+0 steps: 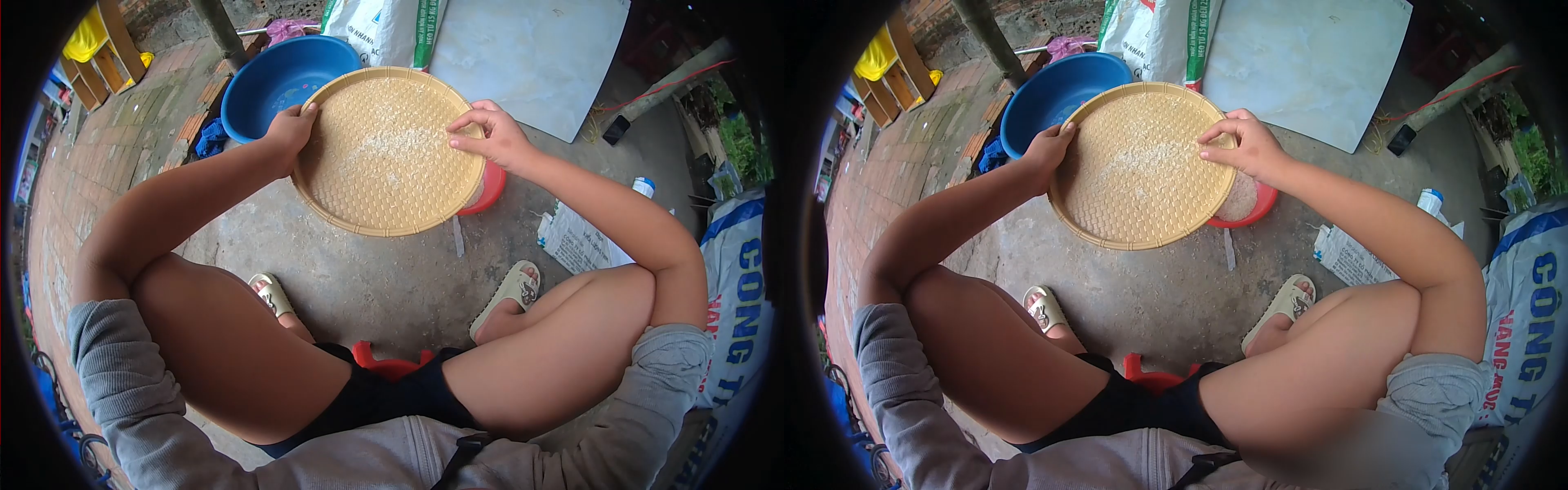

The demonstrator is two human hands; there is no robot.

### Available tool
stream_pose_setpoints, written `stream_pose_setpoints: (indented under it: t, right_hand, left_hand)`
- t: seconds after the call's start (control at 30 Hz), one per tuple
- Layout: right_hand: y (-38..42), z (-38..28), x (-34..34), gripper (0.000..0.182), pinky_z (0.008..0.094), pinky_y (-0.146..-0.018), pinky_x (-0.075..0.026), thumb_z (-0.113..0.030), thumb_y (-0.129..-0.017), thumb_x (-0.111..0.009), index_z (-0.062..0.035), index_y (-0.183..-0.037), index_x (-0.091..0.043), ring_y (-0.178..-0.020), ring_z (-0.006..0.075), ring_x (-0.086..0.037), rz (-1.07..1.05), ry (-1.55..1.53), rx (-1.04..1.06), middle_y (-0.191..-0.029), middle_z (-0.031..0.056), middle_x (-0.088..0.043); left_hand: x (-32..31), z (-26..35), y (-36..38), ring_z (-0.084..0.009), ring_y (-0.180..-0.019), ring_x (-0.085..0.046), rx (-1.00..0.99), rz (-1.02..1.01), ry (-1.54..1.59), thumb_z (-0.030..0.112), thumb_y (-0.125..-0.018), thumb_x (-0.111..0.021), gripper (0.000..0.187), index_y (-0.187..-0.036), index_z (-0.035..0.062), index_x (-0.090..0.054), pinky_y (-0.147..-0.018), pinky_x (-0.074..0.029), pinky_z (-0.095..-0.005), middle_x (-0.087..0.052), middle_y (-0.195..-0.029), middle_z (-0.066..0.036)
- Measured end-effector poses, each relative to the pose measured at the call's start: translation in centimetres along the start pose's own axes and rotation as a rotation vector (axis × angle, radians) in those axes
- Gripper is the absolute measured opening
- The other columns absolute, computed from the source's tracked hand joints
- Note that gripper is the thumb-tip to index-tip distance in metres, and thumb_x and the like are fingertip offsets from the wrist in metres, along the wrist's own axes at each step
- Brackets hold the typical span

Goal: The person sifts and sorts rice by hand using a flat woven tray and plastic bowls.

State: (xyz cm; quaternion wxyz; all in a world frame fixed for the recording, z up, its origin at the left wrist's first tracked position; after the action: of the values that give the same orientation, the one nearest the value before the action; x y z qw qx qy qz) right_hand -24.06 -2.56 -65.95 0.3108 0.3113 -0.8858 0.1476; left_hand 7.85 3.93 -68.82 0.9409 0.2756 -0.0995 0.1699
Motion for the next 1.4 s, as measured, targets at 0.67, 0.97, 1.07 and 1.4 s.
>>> stream_pose_setpoints:
  t: [0.67, 0.97, 1.07, 1.4]
  right_hand:
    - [0.4, 1.1, -1.3, 0.015, 0.0361, -0.089, -0.040, -0.019, -0.082, -0.064, -0.0058, -0.089, -0.062, -0.101, 0.0279, -0.051, 0.182, 0.224, 0.048, -0.107, 0.0146, -0.049]
    - [-0.3, 1.6, -0.4, 0.012, 0.0336, -0.088, -0.039, -0.012, -0.087, -0.054, -0.0007, -0.090, -0.054, -0.097, 0.0259, -0.050, 0.139, 0.234, 0.080, -0.102, 0.0144, -0.048]
    - [-0.2, 1.3, -0.1, 0.013, 0.0327, -0.086, -0.040, -0.013, -0.087, -0.056, -0.0008, -0.090, -0.054, -0.095, 0.0247, -0.051, 0.142, 0.234, 0.080, -0.099, 0.0131, -0.050]
    - [0.2, 0.7, 0.5, 0.014, 0.0311, -0.086, -0.042, -0.015, -0.080, -0.066, -0.0032, -0.087, -0.064, -0.097, 0.0215, -0.055, 0.089, 0.186, 0.046, -0.104, 0.0108, -0.056]
  left_hand:
    - [-0.7, -0.1, -0.6, -0.0233, -0.106, -0.054, -0.023, 0.013, 0.014, 0.038, -0.095, -0.044, 0.042, -0.126, 0.0108, -0.051, -0.089, -0.044, -0.0418, -0.057, -0.117, -0.010]
    - [-1.0, -0.2, -0.9, -0.0237, -0.107, -0.054, -0.049, 0.000, 0.004, 0.039, -0.095, -0.044, 0.042, -0.126, 0.0115, -0.051, -0.089, -0.044, -0.0422, -0.057, -0.117, -0.010]
    - [-1.0, -0.2, -1.0, -0.0235, -0.107, -0.054, -0.047, 0.011, -0.001, 0.039, -0.095, -0.044, 0.042, -0.126, 0.0113, -0.051, -0.089, -0.044, -0.0420, -0.057, -0.117, -0.010]
    - [-1.2, -0.2, -0.9, -0.0228, -0.105, -0.055, -0.034, 0.014, 0.009, 0.039, -0.095, -0.043, 0.042, -0.125, 0.0107, -0.051, -0.088, -0.044, -0.0402, -0.057, -0.116, -0.011]
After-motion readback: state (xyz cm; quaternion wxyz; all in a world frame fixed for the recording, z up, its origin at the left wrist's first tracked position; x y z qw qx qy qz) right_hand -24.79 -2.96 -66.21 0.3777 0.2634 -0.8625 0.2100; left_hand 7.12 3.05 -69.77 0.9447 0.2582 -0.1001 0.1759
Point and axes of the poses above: each hand's wrist, its own y-axis away from the middle knuckle, its own x-axis out of the back of the hand, z = x × y, the point moved 3 cm from there along -y, towards the middle knuckle
